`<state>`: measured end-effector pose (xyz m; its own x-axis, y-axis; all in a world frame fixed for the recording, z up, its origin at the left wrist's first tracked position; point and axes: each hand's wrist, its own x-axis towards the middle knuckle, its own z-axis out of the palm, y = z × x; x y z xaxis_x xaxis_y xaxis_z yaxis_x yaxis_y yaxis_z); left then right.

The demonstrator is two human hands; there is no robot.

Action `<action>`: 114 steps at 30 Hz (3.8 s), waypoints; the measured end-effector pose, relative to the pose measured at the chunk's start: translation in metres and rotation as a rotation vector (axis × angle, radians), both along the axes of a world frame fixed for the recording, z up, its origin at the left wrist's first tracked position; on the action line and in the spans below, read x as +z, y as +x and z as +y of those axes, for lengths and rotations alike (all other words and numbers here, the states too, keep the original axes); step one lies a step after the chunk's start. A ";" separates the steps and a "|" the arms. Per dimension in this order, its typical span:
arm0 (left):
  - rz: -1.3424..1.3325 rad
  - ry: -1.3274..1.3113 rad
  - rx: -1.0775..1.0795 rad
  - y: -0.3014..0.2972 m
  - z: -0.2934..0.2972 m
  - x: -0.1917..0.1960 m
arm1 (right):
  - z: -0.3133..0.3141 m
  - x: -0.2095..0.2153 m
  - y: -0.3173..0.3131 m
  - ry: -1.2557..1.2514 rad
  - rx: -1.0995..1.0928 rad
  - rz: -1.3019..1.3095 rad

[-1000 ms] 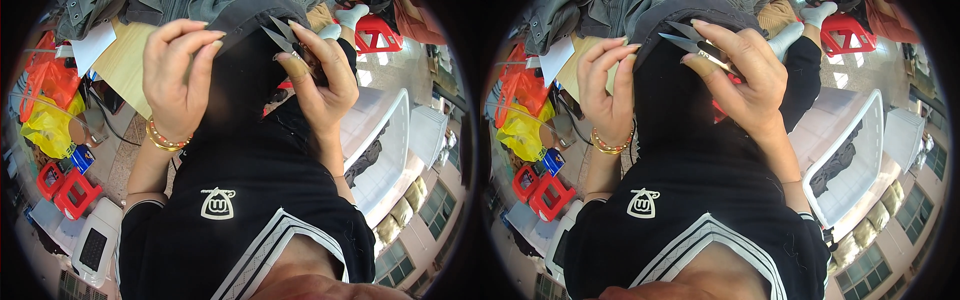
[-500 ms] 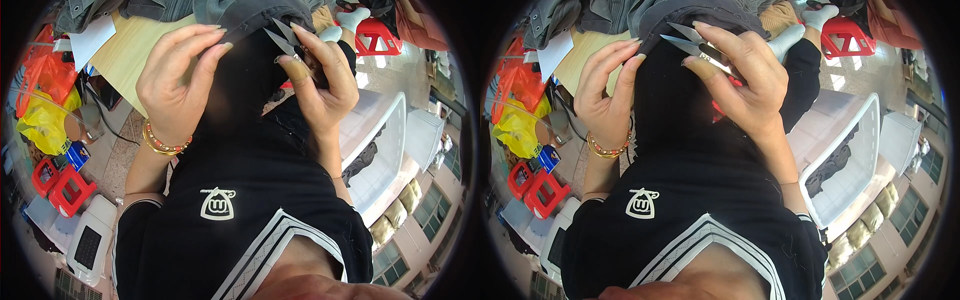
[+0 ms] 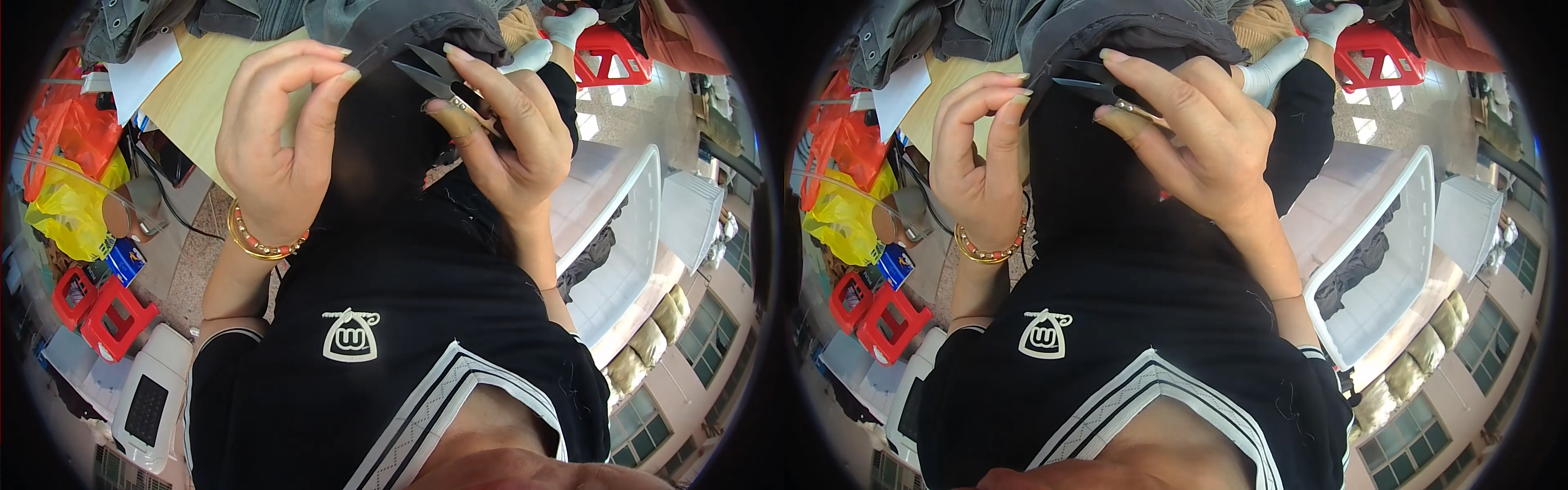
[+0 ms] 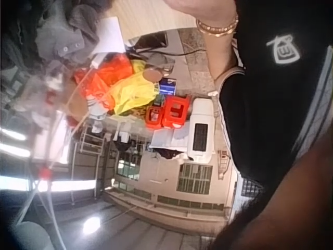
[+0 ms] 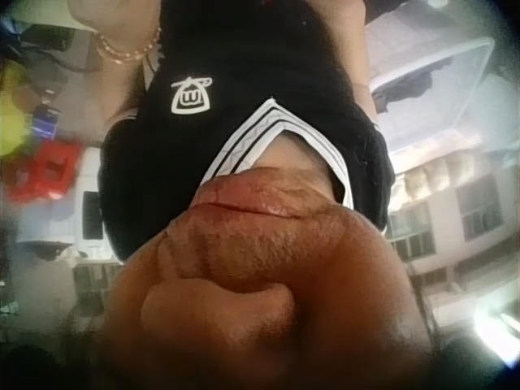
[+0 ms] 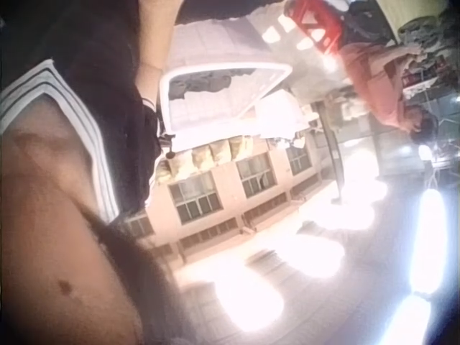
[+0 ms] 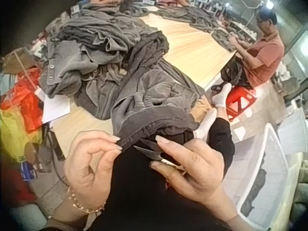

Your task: Trimming excess threads from garment components using small scissors.

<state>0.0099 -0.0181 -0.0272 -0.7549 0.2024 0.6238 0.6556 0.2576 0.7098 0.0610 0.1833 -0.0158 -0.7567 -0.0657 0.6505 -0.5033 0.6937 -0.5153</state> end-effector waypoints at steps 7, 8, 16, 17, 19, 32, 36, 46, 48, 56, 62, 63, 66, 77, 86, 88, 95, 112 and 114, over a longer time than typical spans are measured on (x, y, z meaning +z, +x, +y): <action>-0.112 0.128 -0.027 0.004 0.002 0.001 | -0.002 -0.004 -0.003 0.077 -0.027 0.050; -0.112 0.124 -0.031 0.004 0.001 0.001 | -0.002 -0.004 -0.003 0.085 -0.016 0.047; -0.074 0.068 -0.018 0.005 0.000 0.002 | -0.006 -0.004 -0.007 0.140 -0.016 0.094; -0.074 0.066 -0.019 0.005 0.000 0.002 | -0.006 -0.003 -0.008 0.166 -0.025 0.099; -0.062 0.064 -0.022 0.005 0.000 0.001 | -0.007 -0.002 -0.009 0.172 -0.028 0.101; -0.148 0.157 -0.008 -0.003 -0.012 -0.014 | -0.001 0.000 -0.004 0.055 -0.016 0.083; -0.630 0.359 -0.085 -0.004 -0.018 -0.012 | 0.001 0.001 0.001 0.045 -0.037 0.025; -0.993 0.605 -0.329 -0.001 -0.025 -0.010 | -0.006 -0.004 -0.001 0.113 0.065 0.050; -1.008 0.640 -0.347 -0.002 -0.026 -0.008 | -0.010 -0.007 -0.003 0.104 0.060 0.059; -1.132 0.752 -0.580 -0.005 -0.027 0.000 | -0.015 -0.006 -0.005 0.054 0.059 0.022; -1.157 0.771 -0.567 -0.006 -0.023 0.006 | -0.015 -0.007 -0.007 0.048 0.057 0.050; -1.156 0.770 -0.567 -0.006 -0.022 0.006 | -0.015 -0.006 -0.008 0.048 0.057 0.051; -1.146 0.759 -0.554 -0.005 -0.021 0.005 | -0.016 -0.005 -0.008 0.048 0.054 0.052; -1.106 0.670 -0.596 -0.005 -0.025 -0.002 | -0.013 -0.002 -0.006 0.054 0.064 0.035; -0.357 0.315 -0.295 0.000 -0.005 0.027 | -0.001 0.031 -0.011 -0.665 0.299 -0.306; -0.198 0.255 -0.396 -0.011 0.003 0.036 | 0.007 0.031 -0.018 -0.563 0.347 -0.399; -0.090 -0.143 -0.490 -0.054 0.052 0.071 | 0.060 0.044 -0.013 -0.619 0.217 -0.326; 0.182 -0.457 -0.651 -0.164 0.204 0.107 | 0.150 0.059 0.051 -1.077 -0.134 0.326; -0.146 0.050 -0.728 -0.152 0.210 0.140 | 0.161 0.059 0.049 -1.289 -0.031 0.320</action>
<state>-0.1423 0.1918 0.1127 -0.5167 0.6572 0.5487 0.5458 -0.2410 0.8025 0.1100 0.3441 0.0435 -0.5497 0.7427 0.3824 -0.7176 -0.1854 -0.6714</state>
